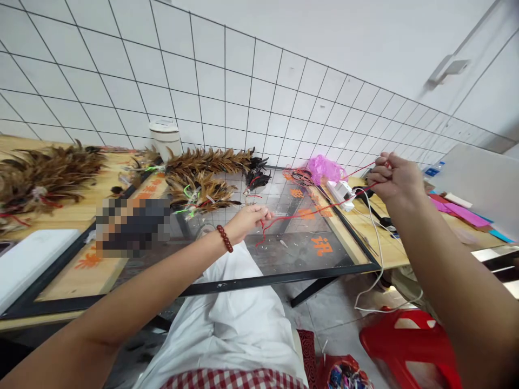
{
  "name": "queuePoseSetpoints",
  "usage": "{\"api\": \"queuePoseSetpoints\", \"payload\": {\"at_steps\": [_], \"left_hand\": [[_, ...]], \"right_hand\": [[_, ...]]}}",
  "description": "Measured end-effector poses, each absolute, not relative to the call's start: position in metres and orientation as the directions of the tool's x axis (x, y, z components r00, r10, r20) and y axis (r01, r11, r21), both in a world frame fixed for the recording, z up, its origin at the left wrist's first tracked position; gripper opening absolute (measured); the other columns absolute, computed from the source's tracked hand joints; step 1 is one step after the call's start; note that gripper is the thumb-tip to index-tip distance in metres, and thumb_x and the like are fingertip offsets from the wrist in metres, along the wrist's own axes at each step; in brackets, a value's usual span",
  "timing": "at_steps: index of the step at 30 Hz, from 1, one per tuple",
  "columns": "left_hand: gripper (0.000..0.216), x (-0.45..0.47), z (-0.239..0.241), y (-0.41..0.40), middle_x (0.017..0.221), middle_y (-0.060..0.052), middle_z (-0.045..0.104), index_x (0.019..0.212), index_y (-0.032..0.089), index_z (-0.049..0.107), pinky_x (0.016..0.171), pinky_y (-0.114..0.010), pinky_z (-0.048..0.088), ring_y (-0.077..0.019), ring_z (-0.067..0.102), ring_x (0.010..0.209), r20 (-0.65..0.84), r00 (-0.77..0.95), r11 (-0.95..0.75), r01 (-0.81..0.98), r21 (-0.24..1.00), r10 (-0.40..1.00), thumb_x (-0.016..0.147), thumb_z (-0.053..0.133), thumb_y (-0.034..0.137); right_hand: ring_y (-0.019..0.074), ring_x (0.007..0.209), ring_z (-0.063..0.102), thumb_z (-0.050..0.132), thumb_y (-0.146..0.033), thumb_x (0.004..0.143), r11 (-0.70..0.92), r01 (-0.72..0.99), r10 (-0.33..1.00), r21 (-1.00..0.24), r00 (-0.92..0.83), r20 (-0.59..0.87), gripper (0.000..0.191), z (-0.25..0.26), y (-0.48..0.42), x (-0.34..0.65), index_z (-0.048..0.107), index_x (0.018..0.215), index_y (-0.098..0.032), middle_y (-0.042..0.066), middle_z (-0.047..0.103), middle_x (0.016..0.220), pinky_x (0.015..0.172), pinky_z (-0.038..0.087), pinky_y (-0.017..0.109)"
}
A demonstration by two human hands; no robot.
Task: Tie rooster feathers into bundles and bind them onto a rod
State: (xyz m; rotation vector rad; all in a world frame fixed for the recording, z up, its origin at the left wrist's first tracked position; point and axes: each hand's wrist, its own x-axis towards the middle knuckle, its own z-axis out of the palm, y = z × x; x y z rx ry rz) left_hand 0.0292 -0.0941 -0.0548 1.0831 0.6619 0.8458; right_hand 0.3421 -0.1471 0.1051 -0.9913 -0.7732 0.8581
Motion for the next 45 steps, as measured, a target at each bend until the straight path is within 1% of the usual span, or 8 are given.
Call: {"api": "queuePoseSetpoints", "payload": {"at_steps": [7, 12, 15, 21, 23, 26, 37, 45], "left_hand": [[0.021, 0.026, -0.075, -0.074, 0.06, -0.003, 0.061, 0.058, 0.014, 0.064, 0.06, -0.023, 0.04, -0.013, 0.054, 0.061, -0.015, 0.416, -0.022, 0.083, 0.996, 0.909, 0.075, 0.062, 0.026], [0.017, 0.042, -0.083, -0.072, 0.045, 0.002, 0.05, 0.057, 0.015, 0.069, 0.053, -0.024, 0.03, -0.0115, 0.044, 0.051, 0.073, 0.445, -0.246, 0.346, 0.905, 0.893, 0.071, 0.067, 0.025], [0.014, 0.057, -0.076, -0.073, 0.048, 0.002, 0.052, 0.062, 0.014, 0.07, 0.052, -0.023, 0.032, -0.0105, 0.045, 0.051, -0.042, 0.447, -0.093, 0.277, 0.956, 0.894, 0.072, 0.067, 0.023], [0.017, 0.061, -0.069, -0.066, 0.074, -0.009, 0.068, 0.075, 0.01, 0.067, 0.068, -0.025, 0.051, -0.0129, 0.065, 0.067, -0.322, 0.57, 0.497, -0.179, 0.849, 0.756, 0.083, 0.054, 0.013], [0.019, 0.057, -0.072, -0.063, 0.077, -0.011, 0.07, 0.078, 0.008, 0.067, 0.075, -0.027, 0.052, -0.0143, 0.068, 0.073, -0.351, 0.602, 0.585, -0.246, 0.773, 0.717, 0.085, 0.05, 0.011], [0.021, 0.051, -0.078, -0.063, 0.079, -0.012, 0.071, 0.079, 0.007, 0.066, 0.08, -0.029, 0.053, -0.016, 0.069, 0.077, -0.366, 0.626, 0.658, -0.325, 0.679, 0.688, 0.087, 0.047, 0.009], [0.02, 0.039, -0.086, -0.069, 0.069, -0.008, 0.069, 0.084, 0.01, 0.064, 0.074, -0.039, 0.056, -0.0166, 0.067, 0.061, -0.398, 0.665, 0.742, -0.372, 0.557, 0.632, 0.089, 0.045, 0.011], [0.014, 0.039, -0.085, -0.068, 0.063, -0.004, 0.064, 0.08, 0.011, 0.062, 0.058, -0.033, 0.055, -0.0146, 0.061, 0.053, -0.427, 0.685, 0.761, -0.295, 0.578, 0.59, 0.087, 0.051, 0.015]], "right_hand": [[0.002, 0.032, 0.021, 0.043, -0.01, 0.088, 0.273, -0.356, 0.865, -0.894, 0.498, 0.066, 0.019, 0.098, -0.127, 0.324, 0.041, 0.072, -0.021, -0.009, 0.042, 0.054, 0.031, 0.019, 0.014], [0.0042, 0.033, 0.022, 0.049, -0.016, 0.085, 0.249, -0.118, 0.855, -0.961, 0.493, 0.161, 0.02, 0.092, -0.112, 0.324, 0.039, 0.069, -0.022, -0.009, 0.04, 0.051, 0.032, 0.021, 0.014], [0.0071, 0.036, 0.028, 0.044, -0.03, 0.089, 0.122, 0.412, 0.844, -0.903, 0.435, 0.313, 0.025, 0.08, -0.107, 0.329, 0.043, 0.065, -0.023, -0.009, 0.039, 0.047, 0.036, 0.03, 0.016], [0.0161, 0.074, 0.06, 0.06, -0.025, 0.078, 0.043, 0.95, 0.946, -0.308, 0.06, 0.319, 0.016, 0.022, -0.127, 0.299, 0.067, 0.065, -0.018, 0.005, 0.065, 0.071, 0.068, 0.046, 0.026], [0.0191, 0.083, 0.061, 0.061, -0.022, 0.079, 0.254, 0.951, 0.951, -0.178, -0.211, 0.228, 0.012, -0.006, -0.134, 0.274, 0.072, 0.077, -0.019, 0.007, 0.068, 0.085, 0.076, 0.045, 0.029], [0.0189, 0.087, 0.06, 0.063, -0.025, 0.082, 0.498, 0.828, 0.867, -0.255, -0.48, 0.133, 0.014, -0.046, -0.134, 0.242, 0.072, 0.09, -0.019, 0.007, 0.066, 0.088, 0.081, 0.045, 0.03], [0.0209, 0.092, 0.051, 0.046, -0.015, 0.092, 0.69, 0.714, 0.643, 0.12, -0.68, 0.352, 0.017, -0.071, -0.125, 0.216, 0.062, 0.096, -0.017, 0.01, 0.063, 0.104, 0.078, 0.037, 0.034], [0.0188, 0.088, 0.05, 0.043, -0.021, 0.096, 0.793, 0.528, 0.485, 0.304, -0.849, 0.211, 0.02, -0.067, -0.115, 0.197, 0.063, 0.094, -0.016, 0.009, 0.063, 0.1, 0.077, 0.036, 0.032]]}}
